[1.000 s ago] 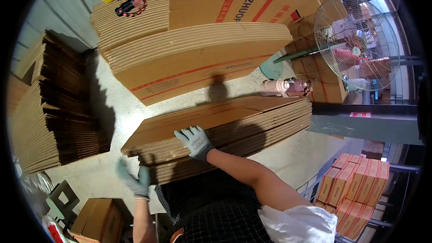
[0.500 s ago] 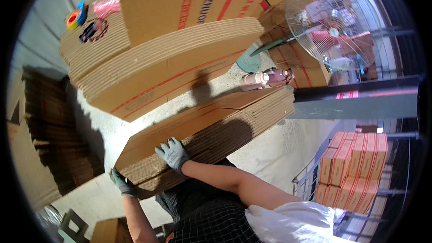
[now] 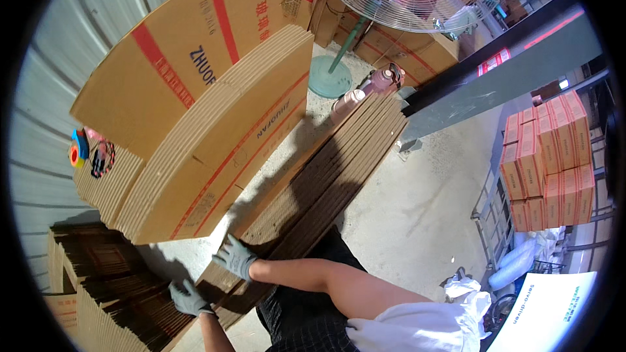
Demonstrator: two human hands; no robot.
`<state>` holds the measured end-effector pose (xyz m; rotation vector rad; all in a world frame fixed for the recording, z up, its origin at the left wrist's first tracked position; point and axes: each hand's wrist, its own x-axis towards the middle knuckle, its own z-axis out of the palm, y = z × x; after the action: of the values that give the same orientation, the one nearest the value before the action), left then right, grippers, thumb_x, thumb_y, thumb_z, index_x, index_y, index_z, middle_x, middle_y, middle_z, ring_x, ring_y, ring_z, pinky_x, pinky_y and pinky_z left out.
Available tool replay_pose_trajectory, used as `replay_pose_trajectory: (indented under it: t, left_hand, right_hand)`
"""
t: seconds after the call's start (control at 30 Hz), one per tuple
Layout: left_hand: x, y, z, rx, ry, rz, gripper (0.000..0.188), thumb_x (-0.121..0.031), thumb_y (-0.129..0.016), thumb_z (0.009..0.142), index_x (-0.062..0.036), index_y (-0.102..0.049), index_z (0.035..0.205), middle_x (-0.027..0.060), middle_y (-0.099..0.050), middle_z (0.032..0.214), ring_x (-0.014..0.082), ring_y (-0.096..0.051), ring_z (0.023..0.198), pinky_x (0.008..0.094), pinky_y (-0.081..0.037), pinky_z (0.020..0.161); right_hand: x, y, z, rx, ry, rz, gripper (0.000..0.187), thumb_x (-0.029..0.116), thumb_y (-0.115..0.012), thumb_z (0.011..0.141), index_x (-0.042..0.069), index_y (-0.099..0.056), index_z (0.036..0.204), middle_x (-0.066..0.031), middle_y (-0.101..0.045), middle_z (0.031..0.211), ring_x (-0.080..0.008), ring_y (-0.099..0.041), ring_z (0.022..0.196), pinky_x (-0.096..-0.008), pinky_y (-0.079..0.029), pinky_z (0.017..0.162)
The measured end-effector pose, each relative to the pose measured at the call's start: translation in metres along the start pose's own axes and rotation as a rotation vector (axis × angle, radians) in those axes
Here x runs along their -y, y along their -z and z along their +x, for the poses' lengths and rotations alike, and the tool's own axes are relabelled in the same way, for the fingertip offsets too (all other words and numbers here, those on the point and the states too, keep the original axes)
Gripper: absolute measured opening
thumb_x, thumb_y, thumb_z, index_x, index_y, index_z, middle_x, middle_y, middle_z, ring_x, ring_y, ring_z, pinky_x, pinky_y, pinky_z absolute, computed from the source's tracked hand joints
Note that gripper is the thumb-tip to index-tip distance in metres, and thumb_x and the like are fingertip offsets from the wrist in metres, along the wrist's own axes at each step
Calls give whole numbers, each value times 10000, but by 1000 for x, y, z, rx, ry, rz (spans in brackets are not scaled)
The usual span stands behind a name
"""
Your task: The person lifts and carries stacks of flat cardboard sheets from a pile on the floor to a higher stack. They wear gloves and repeatedly move the cardboard sheets, organizing them into a larger pile in a warehouse environment.
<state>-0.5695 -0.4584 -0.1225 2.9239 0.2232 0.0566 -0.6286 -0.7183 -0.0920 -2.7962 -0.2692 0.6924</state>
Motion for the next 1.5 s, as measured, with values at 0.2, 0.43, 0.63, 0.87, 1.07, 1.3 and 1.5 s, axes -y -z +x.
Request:
replay_pose_trajectory:
  t: [0.2,0.43,0.63,0.87,1.07,1.3,1.5]
  left_hand:
    - [-264,-15,-29,49,-503,-182,702,-416,-649,937,-13,-429,1469,209,-482,1470,373,-389,1402,513,-253,1169]
    - [-587,-55,82,-83,-1143,-108,835,-371,-690,883,-39,-299,1543,195,-334,1590,405,-292,1478,581,-179,1199]
    - [-654,-137,173,36,-1396,93,812,-385,-645,865,-135,-301,1557,210,-355,1563,420,-361,1432,566,-274,1176]
    - [-649,-156,199,70,-1384,326,828,-644,-493,946,-183,-242,1586,200,-302,1595,387,-311,1471,518,-283,1178]
    - [-632,-157,200,105,-1316,405,849,-699,-451,932,-234,-204,1598,192,-259,1617,388,-299,1476,518,-275,1179]
    - [-648,-152,191,138,-1269,346,852,-700,-469,931,-241,-202,1597,199,-264,1609,399,-299,1473,529,-281,1173]
    - [-641,-150,189,153,-1244,329,855,-704,-471,931,-237,-204,1595,206,-267,1605,413,-300,1470,536,-285,1168]
  right_hand:
    - [-156,72,-53,-106,146,441,545,427,-669,777,57,-655,1178,-179,-628,1220,-347,-566,1181,-543,-405,1006]
    - [-615,54,-104,-112,-575,411,477,408,-646,853,43,-644,1159,-242,-669,1086,-385,-651,1033,-489,-503,904]
    - [-862,-49,-147,164,-1144,37,977,404,-820,760,310,-269,1561,-43,-177,1639,-345,-337,1440,-578,-433,1041]
    - [-961,-154,-165,106,-855,71,915,242,-871,666,306,-447,1473,-94,-371,1499,-408,-446,1299,-480,-476,1053]
    - [-967,-129,-145,126,-889,191,813,217,-883,606,225,-554,1349,-105,-430,1442,-410,-479,1241,-470,-497,1017]
    - [-964,-87,-69,21,-834,91,810,333,-887,581,114,-563,1290,-192,-479,1391,-402,-482,1280,-474,-426,1073]
    - [-970,-61,7,-142,-864,171,782,359,-850,613,122,-561,1300,-210,-516,1357,-411,-480,1285,-474,-402,1100]
